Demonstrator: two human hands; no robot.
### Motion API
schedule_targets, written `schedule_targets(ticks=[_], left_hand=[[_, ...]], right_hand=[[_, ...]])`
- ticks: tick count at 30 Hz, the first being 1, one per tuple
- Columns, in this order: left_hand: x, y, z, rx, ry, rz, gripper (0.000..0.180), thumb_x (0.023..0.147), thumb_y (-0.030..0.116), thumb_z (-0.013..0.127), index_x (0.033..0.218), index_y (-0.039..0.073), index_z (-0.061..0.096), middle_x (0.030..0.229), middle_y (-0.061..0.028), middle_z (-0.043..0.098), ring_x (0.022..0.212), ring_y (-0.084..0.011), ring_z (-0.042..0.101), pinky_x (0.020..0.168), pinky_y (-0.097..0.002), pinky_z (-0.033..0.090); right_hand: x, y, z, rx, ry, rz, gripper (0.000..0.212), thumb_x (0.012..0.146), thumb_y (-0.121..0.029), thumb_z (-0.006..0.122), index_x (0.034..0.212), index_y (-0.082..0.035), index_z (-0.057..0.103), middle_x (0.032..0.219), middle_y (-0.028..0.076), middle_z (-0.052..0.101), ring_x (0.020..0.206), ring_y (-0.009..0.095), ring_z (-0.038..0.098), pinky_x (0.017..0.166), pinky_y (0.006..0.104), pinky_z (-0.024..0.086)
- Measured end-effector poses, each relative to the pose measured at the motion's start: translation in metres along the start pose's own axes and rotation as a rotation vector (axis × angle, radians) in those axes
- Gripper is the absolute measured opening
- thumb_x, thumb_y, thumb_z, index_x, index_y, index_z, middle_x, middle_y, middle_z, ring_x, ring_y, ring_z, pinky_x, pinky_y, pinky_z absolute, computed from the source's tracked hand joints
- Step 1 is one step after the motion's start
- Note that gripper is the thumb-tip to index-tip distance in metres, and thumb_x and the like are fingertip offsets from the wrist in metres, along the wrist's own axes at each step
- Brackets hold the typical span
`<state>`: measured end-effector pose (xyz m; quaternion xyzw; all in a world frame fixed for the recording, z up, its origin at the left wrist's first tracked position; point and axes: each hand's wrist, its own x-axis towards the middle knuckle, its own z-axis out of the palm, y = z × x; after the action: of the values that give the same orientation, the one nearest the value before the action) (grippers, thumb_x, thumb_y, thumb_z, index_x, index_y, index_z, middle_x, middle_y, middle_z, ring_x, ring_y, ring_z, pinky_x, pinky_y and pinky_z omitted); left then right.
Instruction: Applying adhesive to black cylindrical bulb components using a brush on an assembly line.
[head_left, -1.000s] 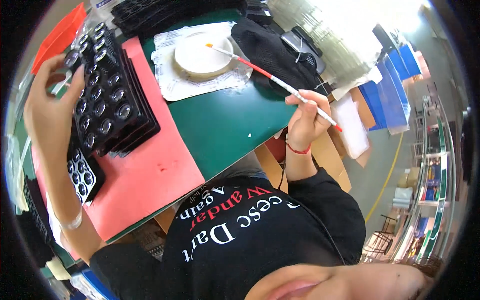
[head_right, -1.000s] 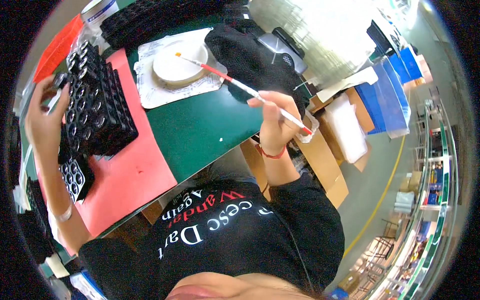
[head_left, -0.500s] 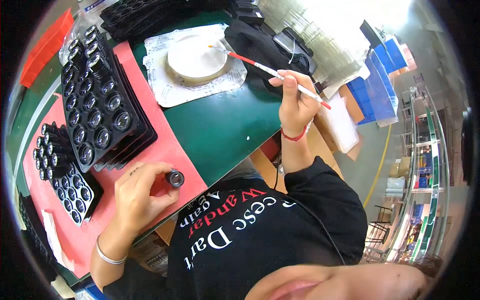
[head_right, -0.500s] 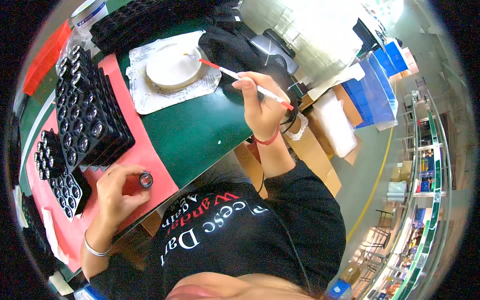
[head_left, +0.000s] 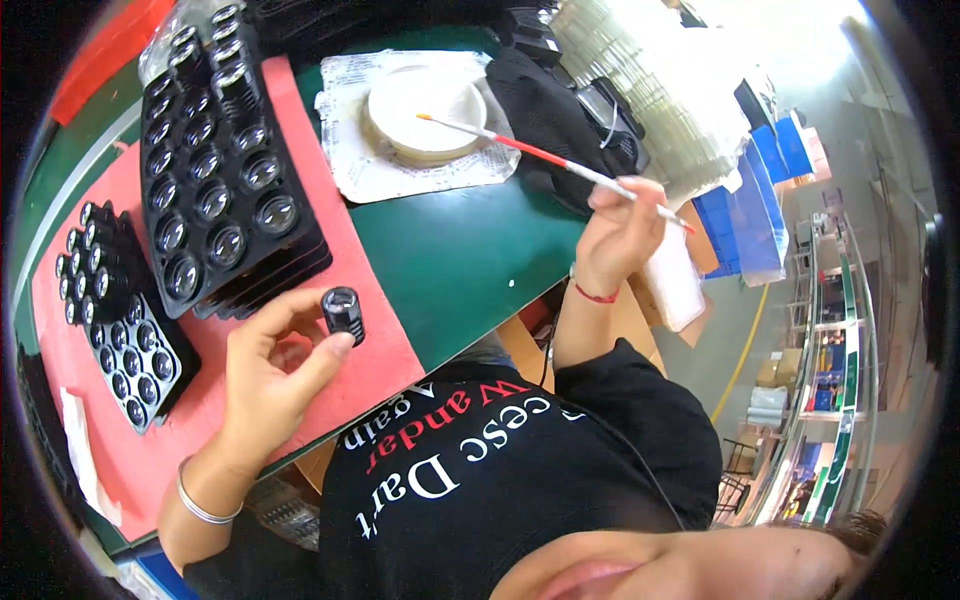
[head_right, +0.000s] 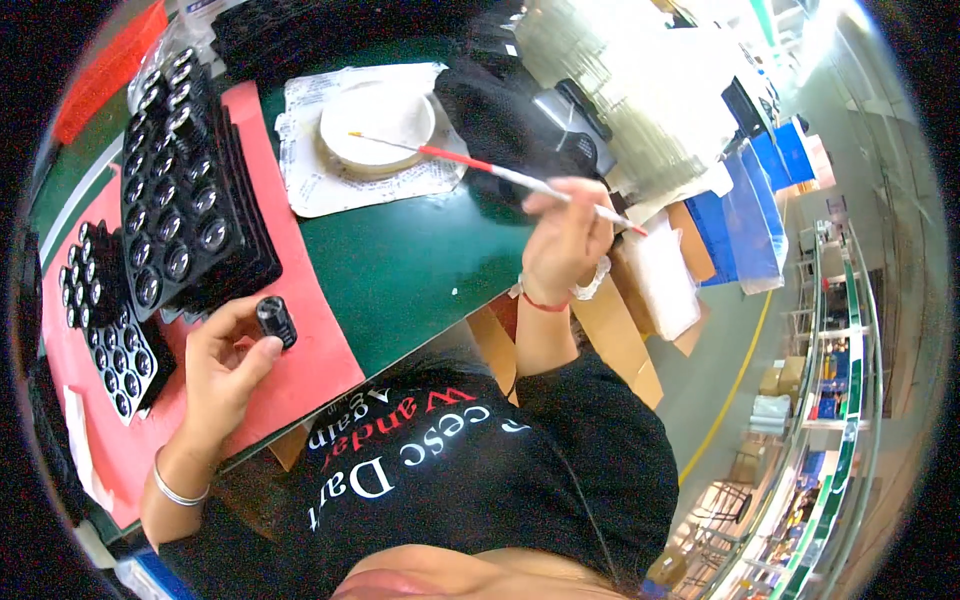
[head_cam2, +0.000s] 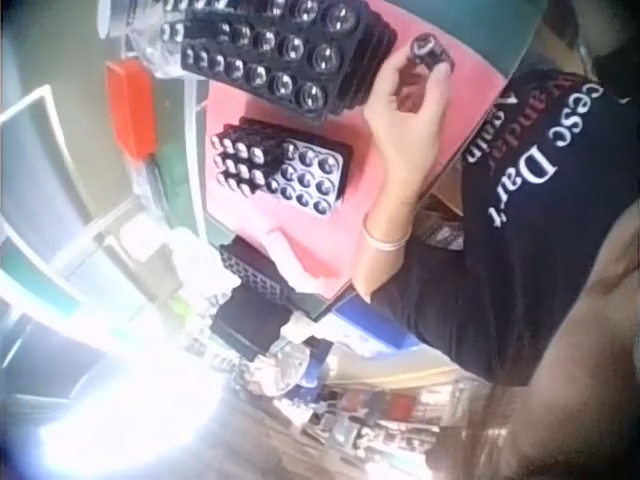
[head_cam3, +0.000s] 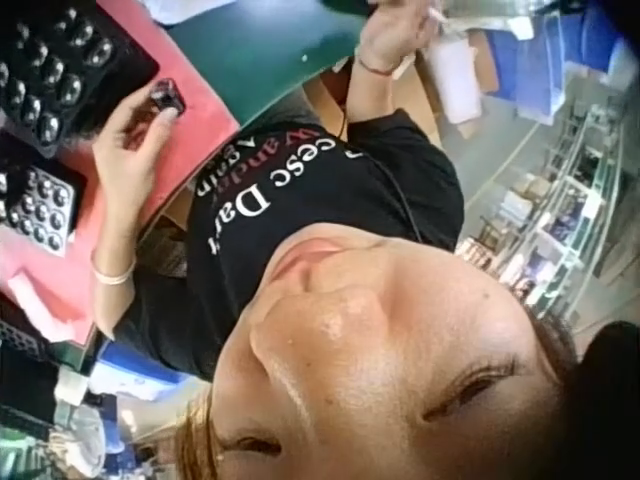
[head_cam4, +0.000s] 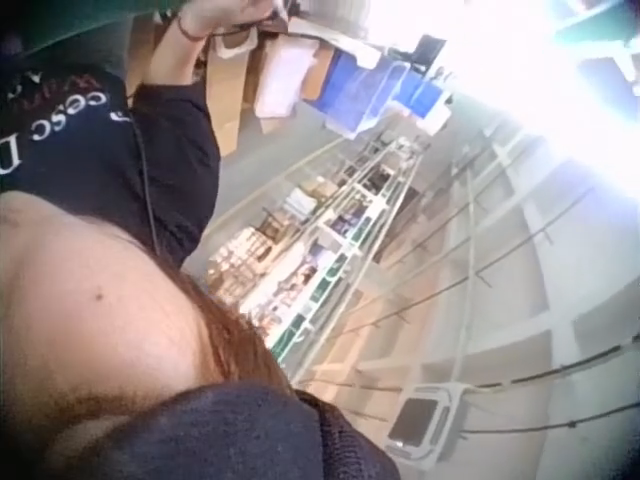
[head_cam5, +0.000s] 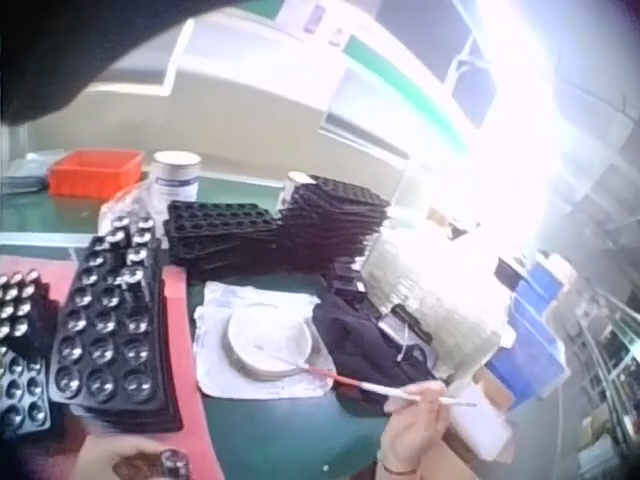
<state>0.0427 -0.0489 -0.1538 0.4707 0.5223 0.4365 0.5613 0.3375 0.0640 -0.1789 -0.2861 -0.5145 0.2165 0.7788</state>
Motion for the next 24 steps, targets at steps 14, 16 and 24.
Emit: schedule_targets(ticks=[14, 16, 24], left_hand=[[0.001, -0.001, -0.005, -0.159, 0.038, -0.066, 0.03, 0.073, 0.012, 0.07, 0.097, -0.002, 0.058, 0.087, -0.0043, 0.061, 0.074, -0.0064, 0.055, 0.066, -0.0196, 0.044], [0.002, -0.002, -0.004, -0.154, 0.04, -0.047, 0.03, 0.073, 0.012, 0.07, 0.096, -0.002, 0.058, 0.088, -0.0045, 0.061, 0.073, -0.0064, 0.055, 0.065, -0.0195, 0.043], [0.002, -0.004, -0.003, -0.125, 0.065, -0.033, 0.031, 0.072, 0.013, 0.071, 0.096, -0.002, 0.058, 0.088, -0.0047, 0.061, 0.073, -0.0065, 0.054, 0.064, -0.0196, 0.043]], right_hand=[[-0.041, -0.003, -0.004, 0.555, -0.316, 0.281, 0.031, 0.092, -0.034, 0.042, 0.077, -0.007, 0.047, 0.055, 0.006, 0.05, 0.045, 0.013, 0.04, 0.047, 0.0265, 0.028], [-0.042, -0.001, -0.004, 0.555, -0.32, 0.282, 0.031, 0.091, -0.034, 0.042, 0.077, -0.006, 0.047, 0.055, 0.006, 0.051, 0.045, 0.014, 0.041, 0.047, 0.0266, 0.029], [-0.044, 0.0, -0.004, 0.495, -0.334, 0.219, 0.03, 0.091, -0.031, 0.043, 0.077, -0.005, 0.047, 0.054, 0.007, 0.052, 0.046, 0.015, 0.046, 0.046, 0.0271, 0.034]])
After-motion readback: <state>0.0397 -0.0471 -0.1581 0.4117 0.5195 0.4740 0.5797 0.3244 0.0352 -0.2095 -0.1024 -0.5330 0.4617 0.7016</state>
